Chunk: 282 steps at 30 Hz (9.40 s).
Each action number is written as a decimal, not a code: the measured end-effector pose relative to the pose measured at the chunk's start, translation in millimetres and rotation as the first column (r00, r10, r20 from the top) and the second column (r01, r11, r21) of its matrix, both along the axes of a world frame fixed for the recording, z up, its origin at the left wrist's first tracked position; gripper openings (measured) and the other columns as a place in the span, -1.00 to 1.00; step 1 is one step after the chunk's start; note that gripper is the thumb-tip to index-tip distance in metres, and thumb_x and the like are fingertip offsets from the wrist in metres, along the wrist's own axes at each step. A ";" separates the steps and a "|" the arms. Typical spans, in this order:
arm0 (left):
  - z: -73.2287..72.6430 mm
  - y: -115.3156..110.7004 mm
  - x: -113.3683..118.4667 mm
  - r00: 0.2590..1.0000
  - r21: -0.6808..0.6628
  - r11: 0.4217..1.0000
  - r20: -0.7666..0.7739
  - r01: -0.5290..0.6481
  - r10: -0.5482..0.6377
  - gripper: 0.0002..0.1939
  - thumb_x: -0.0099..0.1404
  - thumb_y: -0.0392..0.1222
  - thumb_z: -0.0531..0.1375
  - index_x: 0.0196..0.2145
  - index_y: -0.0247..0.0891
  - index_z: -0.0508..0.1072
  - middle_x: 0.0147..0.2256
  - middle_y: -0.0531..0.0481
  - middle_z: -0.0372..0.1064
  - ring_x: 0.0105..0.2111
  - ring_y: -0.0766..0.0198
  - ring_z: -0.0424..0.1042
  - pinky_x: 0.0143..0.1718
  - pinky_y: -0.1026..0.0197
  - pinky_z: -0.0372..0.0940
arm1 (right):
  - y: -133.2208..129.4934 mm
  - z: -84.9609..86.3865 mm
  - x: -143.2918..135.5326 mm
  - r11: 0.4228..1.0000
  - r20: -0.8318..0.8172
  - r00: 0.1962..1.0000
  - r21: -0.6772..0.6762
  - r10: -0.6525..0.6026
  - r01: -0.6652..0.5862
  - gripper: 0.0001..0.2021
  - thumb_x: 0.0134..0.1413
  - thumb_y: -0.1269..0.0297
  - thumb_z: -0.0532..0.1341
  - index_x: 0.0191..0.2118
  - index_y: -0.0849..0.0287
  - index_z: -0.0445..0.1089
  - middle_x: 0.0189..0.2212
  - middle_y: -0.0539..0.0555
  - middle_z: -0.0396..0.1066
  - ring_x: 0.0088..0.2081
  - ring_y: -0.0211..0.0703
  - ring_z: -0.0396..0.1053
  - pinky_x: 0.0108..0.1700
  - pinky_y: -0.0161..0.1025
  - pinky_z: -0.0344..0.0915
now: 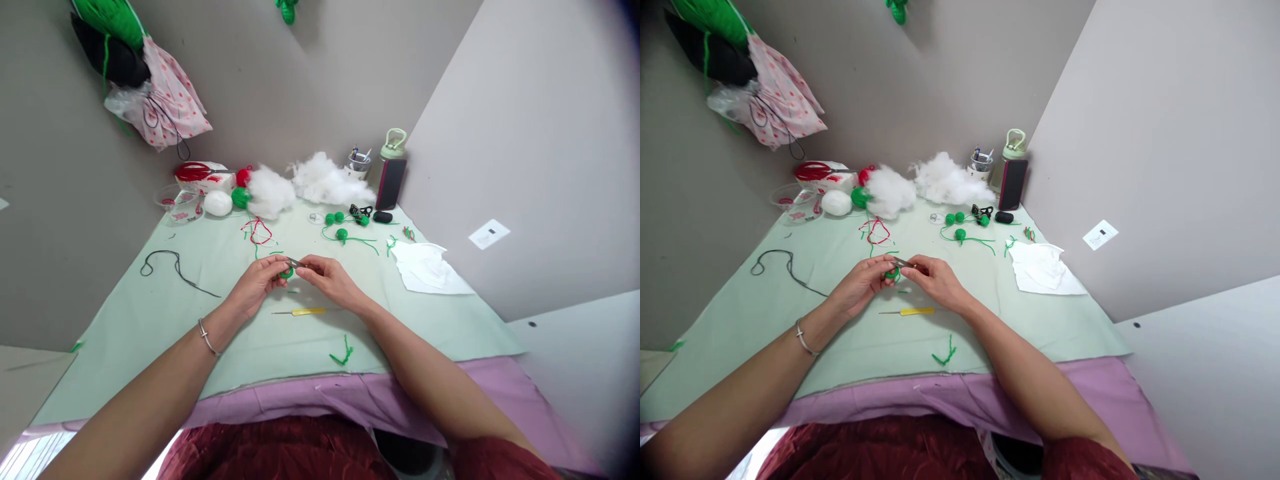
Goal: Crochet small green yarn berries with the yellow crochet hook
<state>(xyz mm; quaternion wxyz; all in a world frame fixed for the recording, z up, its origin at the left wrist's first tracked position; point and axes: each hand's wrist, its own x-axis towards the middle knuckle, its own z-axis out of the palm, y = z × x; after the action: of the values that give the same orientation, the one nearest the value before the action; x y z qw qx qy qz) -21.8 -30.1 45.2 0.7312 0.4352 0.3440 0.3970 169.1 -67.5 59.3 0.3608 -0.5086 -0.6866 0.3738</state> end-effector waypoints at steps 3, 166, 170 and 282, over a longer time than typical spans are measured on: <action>-1.0 0.6 -0.5 1.000 -0.003 1.000 0.022 0.013 -0.013 -0.77 0.11 -0.12 0.46 -0.36 -0.31 0.57 -0.44 0.07 0.39 -0.49 0.40 0.30 -0.40 0.31 0.31 | 0.5 0.6 0.2 1.000 0.019 1.000 0.020 -0.025 0.025 -0.66 0.29 0.01 0.14 -0.33 0.18 0.44 -0.53 -0.08 0.19 -0.44 -0.25 0.11 -0.35 -0.26 0.05; 7.5 -5.4 0.9 0.996 0.024 0.997 -0.043 0.075 -0.074 -0.81 0.12 -0.13 0.41 -0.40 -0.28 0.54 -0.44 0.07 0.36 -0.45 0.34 0.29 -0.36 0.25 0.26 | 9.3 0.1 10.0 0.917 -0.666 0.715 -0.389 -0.214 -0.088 -0.77 -0.11 0.17 0.50 -0.37 0.15 0.53 -0.46 -0.01 0.52 -0.51 -0.35 0.22 -0.45 -0.32 0.16; 5.0 -4.8 1.1 0.997 0.021 0.997 -0.040 0.070 -0.069 -0.79 0.13 -0.12 0.42 -0.37 -0.27 0.54 -0.42 0.07 0.38 -0.46 0.35 0.30 -0.35 0.25 0.27 | 8.4 -0.9 8.7 0.935 -0.620 0.762 -0.351 -0.188 -0.055 -0.74 -0.09 0.11 0.49 -0.36 0.15 0.53 -0.45 0.00 0.51 -0.51 -0.33 0.22 -0.43 -0.30 0.16; 6.3 -7.2 1.2 0.995 0.078 0.997 -0.102 0.020 -0.012 -0.75 0.14 -0.05 0.42 -0.37 -0.25 0.51 -0.40 0.10 0.37 -0.48 0.37 0.31 -0.34 0.23 0.25 | 8.8 -0.8 12.1 0.934 -0.643 0.731 -0.358 -0.230 -0.021 -0.78 -0.10 0.32 0.39 -0.23 0.15 0.57 -0.26 0.09 0.62 -0.21 -0.17 0.59 -0.03 -0.18 0.53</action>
<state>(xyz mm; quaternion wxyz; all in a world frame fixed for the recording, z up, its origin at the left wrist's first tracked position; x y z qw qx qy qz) -20.6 -37.3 51.5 0.6982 0.4860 0.3613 0.3818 181.1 -58.7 58.5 0.5122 -0.4310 -0.4030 0.6241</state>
